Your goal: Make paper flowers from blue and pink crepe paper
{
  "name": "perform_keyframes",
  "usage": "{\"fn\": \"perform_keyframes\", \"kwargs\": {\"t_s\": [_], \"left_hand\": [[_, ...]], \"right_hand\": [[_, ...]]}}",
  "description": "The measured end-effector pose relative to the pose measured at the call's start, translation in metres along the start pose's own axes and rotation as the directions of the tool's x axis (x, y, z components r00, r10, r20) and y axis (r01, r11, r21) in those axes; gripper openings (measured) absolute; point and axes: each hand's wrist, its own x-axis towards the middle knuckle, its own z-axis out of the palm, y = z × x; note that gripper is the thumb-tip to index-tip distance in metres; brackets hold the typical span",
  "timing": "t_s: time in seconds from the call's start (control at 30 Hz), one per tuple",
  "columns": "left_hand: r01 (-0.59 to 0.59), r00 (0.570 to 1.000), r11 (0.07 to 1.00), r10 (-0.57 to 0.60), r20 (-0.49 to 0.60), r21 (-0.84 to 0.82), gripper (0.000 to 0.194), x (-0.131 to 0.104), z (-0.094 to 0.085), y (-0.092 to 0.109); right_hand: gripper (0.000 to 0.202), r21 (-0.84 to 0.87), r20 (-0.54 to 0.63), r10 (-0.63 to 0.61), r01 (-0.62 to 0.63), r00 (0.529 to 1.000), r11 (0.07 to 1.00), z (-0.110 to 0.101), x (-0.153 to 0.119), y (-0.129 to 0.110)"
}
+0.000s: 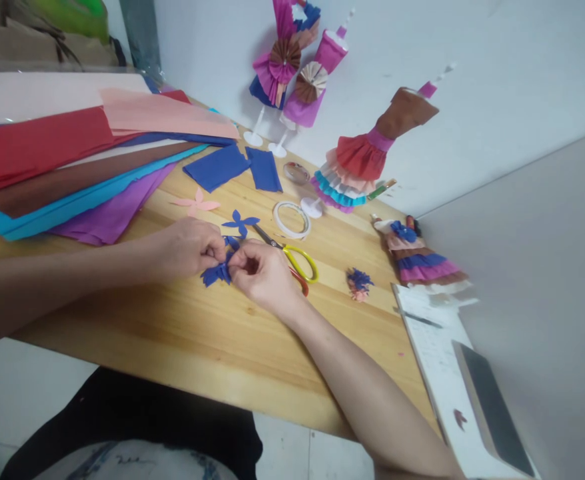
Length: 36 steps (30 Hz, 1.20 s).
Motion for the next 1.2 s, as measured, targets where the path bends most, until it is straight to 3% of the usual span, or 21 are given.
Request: {"fn": "perform_keyframes", "kwargs": {"t_s": [0.23,0.4,0.7,0.8,0.97,1.2], "left_hand": [[-0.004,1.000,1.000,0.004,-0.027,-0.015,0.014,0.000,0.005,-0.002],[0.010,0.998,1.000,-0.010,-0.056,-0.013,0.016,0.001,0.008,-0.002],[-0.004,0.999,1.000,0.004,-0.033,0.001,0.017,0.000,0.007,-0.002],[0.019,0.999,1.000,-0.019,-0.036,-0.009,0.016,0.000,0.007,-0.002],[0.045,0.999,0.998,-0.046,-0.025,-0.047,0.013,0.001,0.008,-0.004],[0.122,0.992,0.990,-0.123,-0.012,-0.074,0.017,-0.002,0.009,0.001]], "right_hand": [[0.011,-0.153,-0.094,-0.134,0.119,0.986,0.981,0.005,-0.004,-0.006],[0.015,-0.224,-0.140,-0.140,0.106,0.980,0.969,0.011,-0.003,-0.009],[0.013,-0.126,-0.088,-0.057,0.046,0.994,0.991,0.008,0.001,-0.002],[0.010,-0.104,-0.074,-0.083,0.075,0.994,0.992,0.004,0.000,-0.001],[0.012,-0.203,-0.087,-0.194,0.173,0.977,0.964,0.005,-0.003,-0.005],[0.015,-0.321,-0.110,-0.230,0.185,0.967,0.929,0.011,-0.004,-0.006]]}}
